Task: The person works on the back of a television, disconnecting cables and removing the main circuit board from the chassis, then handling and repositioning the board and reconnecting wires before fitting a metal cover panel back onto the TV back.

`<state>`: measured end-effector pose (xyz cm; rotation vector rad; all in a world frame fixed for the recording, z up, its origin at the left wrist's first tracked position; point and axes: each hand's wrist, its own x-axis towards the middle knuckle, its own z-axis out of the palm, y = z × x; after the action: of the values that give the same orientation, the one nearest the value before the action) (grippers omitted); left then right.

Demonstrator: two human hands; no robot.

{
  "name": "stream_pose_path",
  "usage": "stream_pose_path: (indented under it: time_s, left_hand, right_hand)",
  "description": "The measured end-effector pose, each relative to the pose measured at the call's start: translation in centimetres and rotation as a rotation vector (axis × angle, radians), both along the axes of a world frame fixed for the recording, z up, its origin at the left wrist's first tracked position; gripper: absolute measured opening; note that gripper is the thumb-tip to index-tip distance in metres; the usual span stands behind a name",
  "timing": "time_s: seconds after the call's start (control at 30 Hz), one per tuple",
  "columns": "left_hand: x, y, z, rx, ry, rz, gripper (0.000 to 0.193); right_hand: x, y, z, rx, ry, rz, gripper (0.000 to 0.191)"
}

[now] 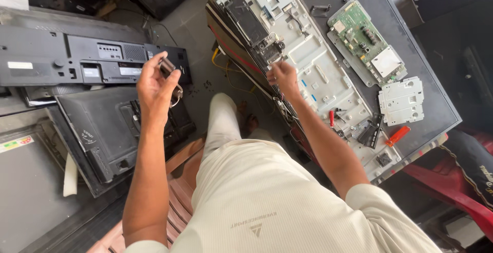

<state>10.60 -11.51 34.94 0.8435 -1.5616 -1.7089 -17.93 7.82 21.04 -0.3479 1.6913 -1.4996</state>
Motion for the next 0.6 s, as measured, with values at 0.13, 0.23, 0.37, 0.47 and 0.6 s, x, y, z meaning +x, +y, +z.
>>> stream_pose_path:
  time_s: [0.13,0.23,0.37,0.47,0.6]
  left_hand:
    - [1.6,0.4,1.2,0.002,0.006,0.049,0.045]
    - [2.6,0.5,2.3,-0.028,-0.031,0.079,0.045]
    - [1.8,-0.4,4.1,-0.046,-0.015,0.082,0.046]
    - [-0.5,-1.5,5.6,-0.061,0.020,0.024,0.046]
    - [-5.3,-3.5,6.3,-0.165,0.026,-0.104,0.047]
  right_hand:
    - [1.7,1.4,0.9,0.046,0.016,0.001,0.024]
    - [1.7,1.8,1.7,0.051,-0.005,-0.043,0.023]
    - [0.9,0.9,5.0,0.034,-0.025,-0.111,0.022]
    - [0.5,-0.2,8.8,0.028,0.037,-0.113,0.023]
    - [0.0,-1.9,11.9,-0.004,0.153,-0.159,0.022]
